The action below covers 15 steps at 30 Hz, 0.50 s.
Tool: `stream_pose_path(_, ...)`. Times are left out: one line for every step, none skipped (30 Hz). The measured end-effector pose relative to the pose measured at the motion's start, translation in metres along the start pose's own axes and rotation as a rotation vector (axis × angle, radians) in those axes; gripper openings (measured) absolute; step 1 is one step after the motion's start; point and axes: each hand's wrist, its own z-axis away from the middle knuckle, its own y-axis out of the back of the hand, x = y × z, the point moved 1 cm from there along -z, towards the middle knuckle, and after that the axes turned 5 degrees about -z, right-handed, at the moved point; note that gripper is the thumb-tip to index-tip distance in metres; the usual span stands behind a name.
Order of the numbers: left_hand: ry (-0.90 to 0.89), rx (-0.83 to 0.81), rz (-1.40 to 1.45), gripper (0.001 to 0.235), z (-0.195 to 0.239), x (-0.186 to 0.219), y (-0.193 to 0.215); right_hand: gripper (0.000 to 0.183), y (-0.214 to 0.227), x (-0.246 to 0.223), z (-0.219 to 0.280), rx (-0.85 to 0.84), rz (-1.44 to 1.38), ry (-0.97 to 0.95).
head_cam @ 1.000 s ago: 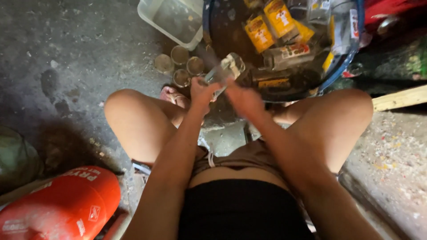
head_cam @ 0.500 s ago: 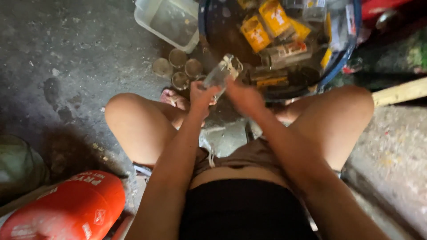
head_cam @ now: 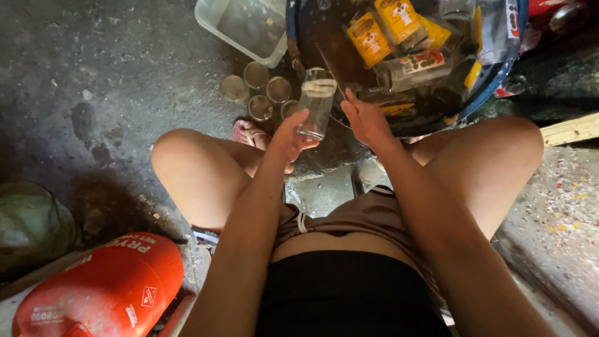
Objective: The person sits on the floor and uses a knife to scrape labels off glass jars. They repeatedly dip the jars into a bucket of water, scrape the sides, and place them back into the bucket.
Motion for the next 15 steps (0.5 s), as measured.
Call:
stream_pose_path(-0.012,0.043,-0.059,0.061,-0.004,-0.002,0.002,0.059,0.002,-0.007,0.002,-0.008,0.063,-0.026)
stream_pose_path(-0.018,0.089,-0.114,0.092,-0.007,-0.008,0.005,0.059,0.004,-0.011,0.007,-0.021,0.13,-0.06)
stream_pose_path(-0.014,0.089,-0.113,0.092,-0.01,-0.006,0.006,0.059,0.012,-0.044,0.027,-0.022,0.131,-0.063)
stream_pose_path(0.016,0.037,-0.078,0.077,-0.012,-0.004,0.009,0.053,0.018,-0.078,0.047,-0.088,0.181,0.029)
stream_pose_path(0.045,-0.016,-0.043,0.065,-0.014,-0.001,0.012,0.054,0.023,-0.112,0.066,-0.154,0.231,0.121)
stream_pose_path(0.044,-0.011,-0.044,0.065,-0.014,-0.001,0.015,0.054,0.019,-0.099,0.058,-0.157,0.228,0.122)
stream_pose_path(0.08,-0.042,-0.026,0.069,-0.014,-0.001,0.017,0.052,0.015,-0.086,0.05,-0.152,0.259,0.096)
stream_pose_path(0.117,-0.077,-0.008,0.073,-0.015,-0.004,0.017,0.051,0.012,-0.072,0.045,-0.144,0.293,0.067)
stream_pose_path(0.118,-0.077,-0.009,0.073,-0.018,-0.011,0.023,0.051,0.01,-0.057,0.039,-0.144,0.292,0.066)
stream_pose_path(0.156,-0.107,0.011,0.072,-0.023,-0.014,0.027,0.053,0.009,-0.045,0.03,-0.125,0.341,0.026)
stream_pose_path(0.194,-0.137,0.03,0.07,-0.028,-0.016,0.031,0.058,0.008,-0.034,0.021,-0.106,0.39,-0.014)
stream_pose_path(0.192,-0.14,0.031,0.07,-0.024,-0.012,0.026,0.058,0.006,-0.041,0.027,-0.104,0.393,-0.013)
stream_pose_path(0.199,-0.16,0.064,0.074,-0.021,-0.009,0.022,0.057,0.003,-0.048,0.033,-0.209,0.452,0.052)
stream_pose_path(0.212,-0.174,0.098,0.078,-0.012,-0.007,0.022,0.057,-0.005,-0.056,0.042,-0.319,0.505,0.114)
stream_pose_path(0.215,-0.17,0.101,0.078,-0.014,-0.013,0.027,0.057,-0.011,-0.026,0.032,-0.325,0.504,0.111)
